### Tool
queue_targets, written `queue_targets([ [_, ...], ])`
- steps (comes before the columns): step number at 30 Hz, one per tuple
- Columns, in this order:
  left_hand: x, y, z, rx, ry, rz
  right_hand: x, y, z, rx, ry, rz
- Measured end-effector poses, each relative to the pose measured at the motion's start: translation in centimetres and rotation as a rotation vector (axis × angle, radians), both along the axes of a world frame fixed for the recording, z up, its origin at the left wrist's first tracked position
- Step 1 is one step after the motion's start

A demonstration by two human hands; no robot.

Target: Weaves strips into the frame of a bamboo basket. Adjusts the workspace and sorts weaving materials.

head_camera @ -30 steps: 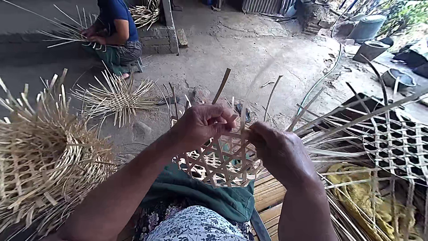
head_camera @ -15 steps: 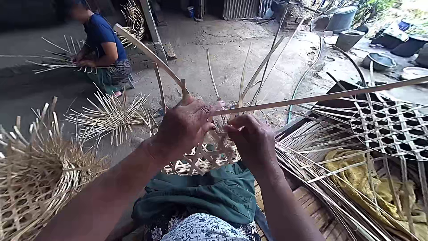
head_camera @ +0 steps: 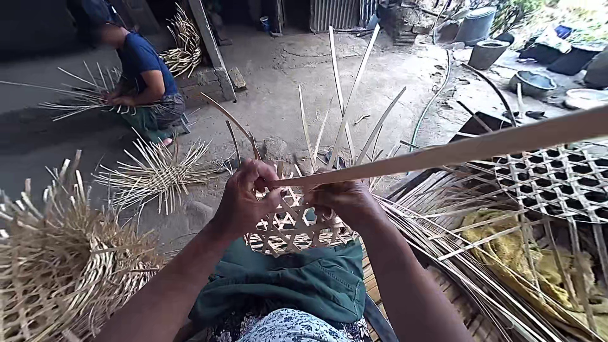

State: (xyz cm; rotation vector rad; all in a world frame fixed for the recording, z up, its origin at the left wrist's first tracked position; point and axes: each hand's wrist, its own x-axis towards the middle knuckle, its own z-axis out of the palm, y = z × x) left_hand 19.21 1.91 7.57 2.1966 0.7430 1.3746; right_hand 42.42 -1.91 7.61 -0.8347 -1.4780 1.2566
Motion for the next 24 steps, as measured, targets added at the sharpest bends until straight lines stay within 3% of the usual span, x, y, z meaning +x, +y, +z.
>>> queue_targets([
  [2, -0.1, 0.5, -0.3, 0.122, 0.089, 0.12, -0.6, 0.1, -0.7, 0.136, -0.03, -0.058],
  [6, 0.4, 0.3, -0.7, 0.388, 0.345, 0.339, -2.9, -1.4, -1.0, 0.518, -0.514, -0.425],
  [10, 1.3, -1.0, -0.7, 0.517, 0.446, 0.391, -4.1, -2.5, -0.9, 0.569, -0.826, -0.623],
  [12, 1.1, -1.3, -0.6, 0.437, 0.418, 0.326, -3.8, -2.7, -0.5, 0.531, -0.844, -0.595],
  [17, -0.5, -1.4, 2.2, -0.2, 0.273, 0.075, -3.1, -3.1, 0.1, 0.439, -0.759, -0.522],
  [20, 0.1, -1.5, 2.3, -0.207, 0.233, 0.155, -3.6, -3.3, 0.2, 0.406, -0.776, -0.536],
  [24, 0.4, -1.8, 1.1, -0.028, 0.228, 0.176, -3.7, -3.4, 0.5, 0.342, -0.823, -0.573],
])
